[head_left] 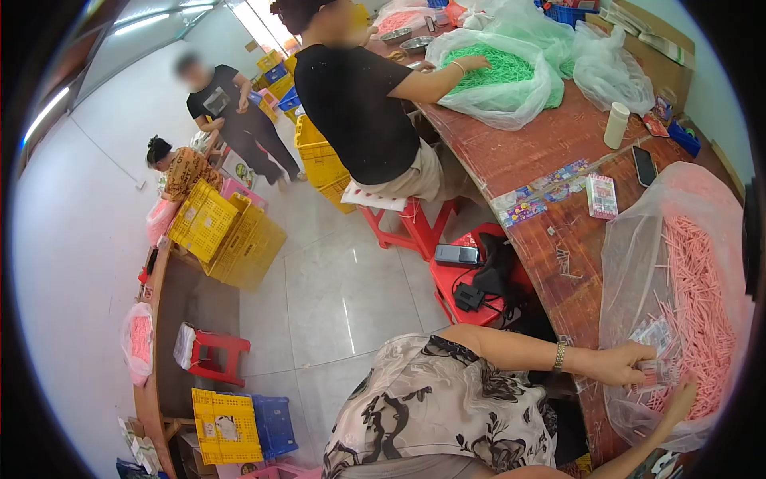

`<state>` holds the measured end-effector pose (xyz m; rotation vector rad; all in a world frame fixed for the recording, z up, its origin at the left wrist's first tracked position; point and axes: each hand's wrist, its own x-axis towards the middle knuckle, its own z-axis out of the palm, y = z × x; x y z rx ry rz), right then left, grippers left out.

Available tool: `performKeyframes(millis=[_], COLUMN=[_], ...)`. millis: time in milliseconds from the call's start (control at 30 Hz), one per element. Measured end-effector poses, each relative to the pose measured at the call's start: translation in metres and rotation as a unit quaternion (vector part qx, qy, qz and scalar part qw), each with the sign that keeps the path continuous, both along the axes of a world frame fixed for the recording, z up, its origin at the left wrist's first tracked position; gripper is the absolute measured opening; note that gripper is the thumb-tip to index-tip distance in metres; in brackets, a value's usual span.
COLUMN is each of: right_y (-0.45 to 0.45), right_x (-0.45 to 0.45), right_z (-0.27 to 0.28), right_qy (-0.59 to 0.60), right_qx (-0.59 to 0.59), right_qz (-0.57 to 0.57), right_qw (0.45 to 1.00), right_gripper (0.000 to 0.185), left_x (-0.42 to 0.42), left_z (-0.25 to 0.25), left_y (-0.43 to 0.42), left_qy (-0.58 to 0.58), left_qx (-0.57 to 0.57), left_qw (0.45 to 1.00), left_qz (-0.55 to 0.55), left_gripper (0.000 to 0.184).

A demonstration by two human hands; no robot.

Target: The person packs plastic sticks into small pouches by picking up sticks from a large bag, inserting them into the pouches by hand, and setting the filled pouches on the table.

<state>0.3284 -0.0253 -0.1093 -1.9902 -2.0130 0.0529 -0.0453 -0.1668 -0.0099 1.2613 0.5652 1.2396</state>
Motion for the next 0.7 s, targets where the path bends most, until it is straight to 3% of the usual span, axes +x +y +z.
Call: performKeyframes(millis=[67,100,233,367,467,567,667,700], right_y=[0.037,0.036,-0.029,-0.008,-0.014,0.02,-0.004,-0.026], right_x=[0.056,0.057,-0.045,-0.004,-0.011,0.059,0.016,-0.004], right_z=[-0.068,-0.065,0.03,-0.011,0.012,-0.065,-0.013,0.023], right_qy=[-0.105,-0.086,0.152,0.126,0.048,0.015,0.134,0.219], right_qx=[0.025,0.027,-0.02,0.01,0.029,0.077,0.07,-0.006], right_qz=[0.047,0.045,-0.047,-0.031,-0.052,0.08,0.059,0.07], right_qw=[0.993,0.995,0.987,0.992,0.997,0.994,0.987,0.973], right_gripper=[0.048,0.047,0.046,0.047,0.044,0.049,0.05,0.05], left_x=[0.001,0.002,0.013,0.016,0.023,0.019,0.024,0.027], left_z=[-0.008,-0.012,-0.026,-0.027,-0.037,-0.026,-0.033,-0.036], left_y=[0.004,0.008,0.011,0.014,0.016,0.012,0.016,0.016], left_qy=[0.086,0.128,0.091,0.079,0.085,0.094,0.08,0.071], left_qx=[0.063,0.096,0.083,0.093,0.075,0.076,0.077,0.075], left_qw=[0.994,0.987,0.992,0.992,0.993,0.993,0.994,0.995], left_qz=[0.019,0.032,0.039,0.034,0.027,0.001,0.002,0.005], left_gripper=[0.019,0.019,0.019,0.019,0.019,0.02,0.019,0.019])
